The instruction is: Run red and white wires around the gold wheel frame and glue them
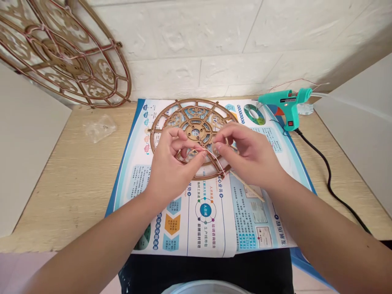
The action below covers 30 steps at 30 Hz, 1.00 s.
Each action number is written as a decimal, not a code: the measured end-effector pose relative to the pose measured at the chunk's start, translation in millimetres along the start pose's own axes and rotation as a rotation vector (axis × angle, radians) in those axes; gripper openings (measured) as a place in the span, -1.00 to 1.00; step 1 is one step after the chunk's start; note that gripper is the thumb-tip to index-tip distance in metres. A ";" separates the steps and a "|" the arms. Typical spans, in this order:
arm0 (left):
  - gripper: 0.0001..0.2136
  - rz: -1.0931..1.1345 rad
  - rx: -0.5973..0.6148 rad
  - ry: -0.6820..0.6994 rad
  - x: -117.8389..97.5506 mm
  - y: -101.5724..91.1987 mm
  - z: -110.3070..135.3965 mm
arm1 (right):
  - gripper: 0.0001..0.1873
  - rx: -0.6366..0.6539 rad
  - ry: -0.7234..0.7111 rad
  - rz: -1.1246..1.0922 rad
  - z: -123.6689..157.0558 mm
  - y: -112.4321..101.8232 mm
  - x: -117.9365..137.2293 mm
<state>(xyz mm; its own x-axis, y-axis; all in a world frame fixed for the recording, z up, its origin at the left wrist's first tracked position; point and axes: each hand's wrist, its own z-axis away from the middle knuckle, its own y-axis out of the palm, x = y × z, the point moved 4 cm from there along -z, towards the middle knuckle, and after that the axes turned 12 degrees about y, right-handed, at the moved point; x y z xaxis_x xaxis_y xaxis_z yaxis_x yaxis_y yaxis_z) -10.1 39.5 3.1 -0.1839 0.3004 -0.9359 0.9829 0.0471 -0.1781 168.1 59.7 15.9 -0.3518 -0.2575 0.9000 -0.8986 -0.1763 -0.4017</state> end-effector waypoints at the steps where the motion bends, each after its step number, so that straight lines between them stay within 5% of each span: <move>1: -0.63 -0.064 -0.018 0.050 -2.3 -1.2 1.0 | -0.92 -0.036 -0.001 0.028 1.4 -2.2 3.0; 7: -0.68 -0.282 -0.047 0.217 -9.2 -1.6 4.6 | -0.90 -0.015 0.017 0.214 9.4 5.4 17.6; 16: -0.73 -0.320 0.042 0.333 -9.8 1.4 5.2 | -0.92 0.054 0.229 0.035 8.2 9.7 -0.3; 25: -0.68 -0.118 0.128 0.036 4.0 1.3 5.3 | -0.85 0.153 0.075 0.085 1.9 3.4 0.7; 30: -0.70 -0.069 0.133 0.022 6.5 0.9 4.7 | -0.85 0.144 0.054 0.060 0.1 4.7 1.3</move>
<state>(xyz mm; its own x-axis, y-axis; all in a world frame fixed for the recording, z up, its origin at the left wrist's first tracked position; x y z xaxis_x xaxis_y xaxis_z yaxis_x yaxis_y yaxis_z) -10.5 37.0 -4.6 -0.2489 0.3217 -0.9136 0.9578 -0.0581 -0.2814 163.5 58.5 15.1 -0.4210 -0.2208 0.8798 -0.8299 -0.2976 -0.4719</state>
